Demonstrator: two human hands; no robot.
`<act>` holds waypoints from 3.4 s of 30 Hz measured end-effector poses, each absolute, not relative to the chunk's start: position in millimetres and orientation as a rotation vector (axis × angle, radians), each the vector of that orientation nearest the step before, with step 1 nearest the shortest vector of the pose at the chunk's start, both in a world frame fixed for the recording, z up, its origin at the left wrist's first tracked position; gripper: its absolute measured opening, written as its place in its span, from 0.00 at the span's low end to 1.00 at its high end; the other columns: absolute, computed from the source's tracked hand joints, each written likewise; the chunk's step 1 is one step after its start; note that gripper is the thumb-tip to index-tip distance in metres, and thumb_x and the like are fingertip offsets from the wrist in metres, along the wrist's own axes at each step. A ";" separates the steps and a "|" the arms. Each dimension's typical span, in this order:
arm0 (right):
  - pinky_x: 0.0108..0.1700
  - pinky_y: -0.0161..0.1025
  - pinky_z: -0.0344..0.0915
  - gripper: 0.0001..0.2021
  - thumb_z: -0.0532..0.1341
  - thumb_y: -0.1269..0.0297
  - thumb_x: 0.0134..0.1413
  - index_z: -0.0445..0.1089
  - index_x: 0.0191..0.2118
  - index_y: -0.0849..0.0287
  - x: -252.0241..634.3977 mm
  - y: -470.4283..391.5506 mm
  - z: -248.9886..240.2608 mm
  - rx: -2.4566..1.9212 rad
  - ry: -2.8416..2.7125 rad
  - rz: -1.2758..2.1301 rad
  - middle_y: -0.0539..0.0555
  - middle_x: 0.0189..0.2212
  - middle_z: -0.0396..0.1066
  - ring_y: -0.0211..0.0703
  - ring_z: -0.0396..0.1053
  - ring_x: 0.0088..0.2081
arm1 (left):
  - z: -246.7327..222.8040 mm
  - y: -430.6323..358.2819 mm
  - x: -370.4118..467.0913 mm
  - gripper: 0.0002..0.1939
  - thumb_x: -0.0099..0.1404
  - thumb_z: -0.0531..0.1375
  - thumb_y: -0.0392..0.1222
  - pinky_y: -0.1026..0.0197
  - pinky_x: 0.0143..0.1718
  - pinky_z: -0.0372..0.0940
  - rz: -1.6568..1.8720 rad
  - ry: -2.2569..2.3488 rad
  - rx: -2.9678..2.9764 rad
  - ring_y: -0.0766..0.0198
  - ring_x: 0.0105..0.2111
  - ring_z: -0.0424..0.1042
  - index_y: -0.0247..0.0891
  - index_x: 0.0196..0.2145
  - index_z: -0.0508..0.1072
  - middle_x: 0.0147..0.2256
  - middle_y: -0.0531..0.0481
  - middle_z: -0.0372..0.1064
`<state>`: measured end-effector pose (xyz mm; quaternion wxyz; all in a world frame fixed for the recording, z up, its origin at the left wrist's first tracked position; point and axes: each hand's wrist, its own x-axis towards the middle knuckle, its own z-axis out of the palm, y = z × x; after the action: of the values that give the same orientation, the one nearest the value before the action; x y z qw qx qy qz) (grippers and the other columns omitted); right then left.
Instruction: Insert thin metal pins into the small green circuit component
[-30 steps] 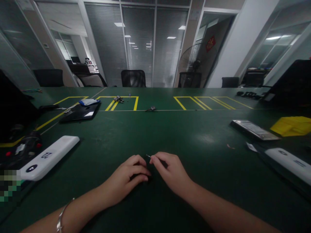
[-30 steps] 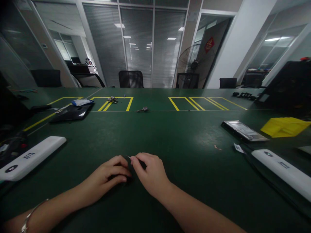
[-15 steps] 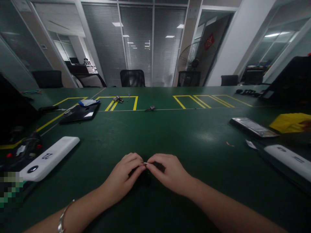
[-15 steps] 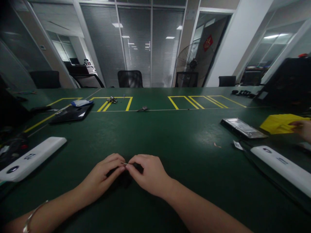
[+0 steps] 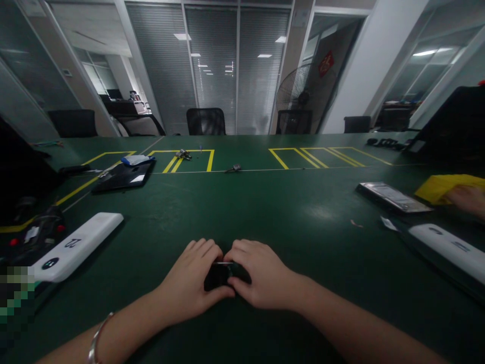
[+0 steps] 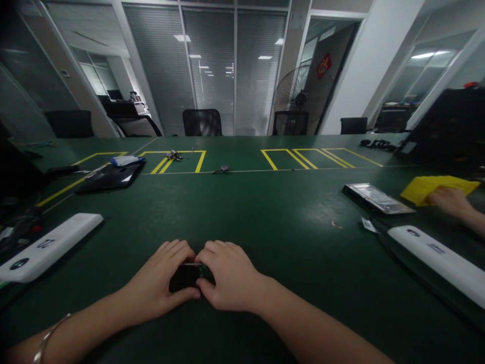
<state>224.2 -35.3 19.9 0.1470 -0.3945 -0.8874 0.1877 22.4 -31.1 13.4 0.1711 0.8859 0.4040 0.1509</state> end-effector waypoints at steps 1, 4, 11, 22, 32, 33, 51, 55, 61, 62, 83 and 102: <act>0.42 0.41 0.60 0.10 0.62 0.64 0.52 0.68 0.41 0.58 223.9 -35.0 19.1 -1.135 -2.549 0.533 0.53 0.37 0.68 0.45 0.65 0.40 | 13.6 -31.2 22.8 0.18 0.58 0.61 0.56 0.56 0.35 0.56 0.422 1.158 2.509 0.55 0.35 0.63 0.39 0.35 0.66 0.35 0.49 0.65; 0.41 0.40 0.60 0.09 0.62 0.64 0.53 0.69 0.40 0.57 223.5 -33.4 16.9 -1.129 -2.543 0.524 0.52 0.36 0.68 0.44 0.66 0.39 | 14.8 -29.9 22.7 0.12 0.61 0.61 0.49 0.56 0.36 0.57 0.417 1.149 2.478 0.56 0.35 0.64 0.39 0.36 0.66 0.36 0.49 0.65; 0.39 0.38 0.60 0.07 0.62 0.65 0.53 0.68 0.39 0.57 225.2 -32.3 15.8 -1.165 -2.506 0.558 0.51 0.35 0.68 0.42 0.67 0.37 | 16.0 -26.6 20.4 0.11 0.61 0.62 0.42 0.55 0.42 0.62 0.516 1.028 2.351 0.55 0.41 0.65 0.42 0.42 0.68 0.40 0.48 0.66; 0.40 0.41 0.62 0.12 0.61 0.65 0.51 0.65 0.43 0.59 221.6 -38.8 20.1 -1.240 -2.465 0.534 0.55 0.40 0.65 0.46 0.64 0.40 | 14.8 -28.5 19.5 0.21 0.62 0.61 0.43 0.50 0.47 0.60 0.529 1.027 2.376 0.52 0.46 0.63 0.43 0.52 0.62 0.46 0.44 0.64; 0.39 0.42 0.61 0.10 0.63 0.62 0.50 0.66 0.38 0.59 221.9 -37.7 22.0 -1.300 -2.480 0.575 0.53 0.37 0.65 0.45 0.63 0.39 | 19.8 -28.8 19.0 0.12 0.62 0.61 0.41 0.51 0.47 0.59 0.464 0.999 2.407 0.53 0.45 0.61 0.41 0.44 0.65 0.45 0.45 0.62; 0.39 0.41 0.61 0.10 0.64 0.62 0.50 0.66 0.38 0.59 221.9 -37.5 22.3 -1.302 -2.480 0.581 0.53 0.37 0.65 0.45 0.63 0.39 | 19.2 -28.2 18.9 0.12 0.62 0.61 0.42 0.51 0.46 0.59 0.467 1.008 2.401 0.53 0.45 0.61 0.41 0.43 0.66 0.45 0.46 0.62; 0.42 0.44 0.65 0.14 0.64 0.61 0.50 0.66 0.41 0.61 227.0 -35.4 20.7 -1.292 -2.437 0.651 0.57 0.41 0.62 0.49 0.63 0.42 | 14.3 -22.1 18.6 0.16 0.61 0.63 0.43 0.52 0.42 0.61 0.486 1.101 2.304 0.53 0.42 0.65 0.42 0.46 0.67 0.41 0.47 0.67; 0.41 0.45 0.65 0.13 0.64 0.61 0.50 0.66 0.40 0.62 225.9 -34.9 20.4 -1.324 -2.433 0.663 0.57 0.41 0.62 0.48 0.64 0.41 | 11.9 -22.5 17.7 0.17 0.60 0.63 0.43 0.51 0.44 0.60 0.506 1.098 2.303 0.52 0.43 0.64 0.43 0.47 0.67 0.42 0.47 0.67; 0.41 0.44 0.65 0.13 0.65 0.61 0.49 0.67 0.40 0.60 224.9 -33.5 17.9 -1.331 -2.360 0.735 0.55 0.40 0.62 0.47 0.65 0.41 | 7.7 -21.5 13.9 0.20 0.60 0.63 0.37 0.53 0.45 0.61 0.554 1.095 2.173 0.55 0.43 0.66 0.47 0.50 0.66 0.42 0.50 0.67; 0.41 0.43 0.65 0.13 0.65 0.62 0.49 0.67 0.40 0.60 224.5 -33.2 16.4 -1.341 -2.316 0.738 0.55 0.40 0.62 0.46 0.65 0.40 | 7.3 -21.3 13.3 0.21 0.60 0.63 0.37 0.54 0.44 0.62 0.563 1.100 2.137 0.56 0.42 0.67 0.47 0.50 0.65 0.41 0.51 0.67; 0.36 0.35 0.61 0.13 0.65 0.70 0.51 0.63 0.41 0.54 218.9 -40.0 9.5 -0.996 -2.031 0.817 0.51 0.44 0.57 0.37 0.60 0.35 | 11.5 -29.3 23.8 0.17 0.61 0.61 0.36 0.60 0.38 0.63 0.676 1.007 1.998 0.62 0.34 0.71 0.42 0.47 0.63 0.32 0.55 0.70; 0.37 0.37 0.64 0.11 0.64 0.66 0.53 0.63 0.41 0.55 219.1 -42.4 13.2 -1.038 -2.129 0.724 0.53 0.46 0.57 0.40 0.64 0.38 | 13.0 -28.0 18.7 0.15 0.66 0.56 0.41 0.59 0.38 0.64 0.701 0.963 1.860 0.61 0.35 0.71 0.40 0.51 0.64 0.33 0.52 0.69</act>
<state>219.1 -42.4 13.2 0.3264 -0.3961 -0.8126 0.2762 18.7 -28.0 13.0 0.4497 0.7522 0.3893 0.2837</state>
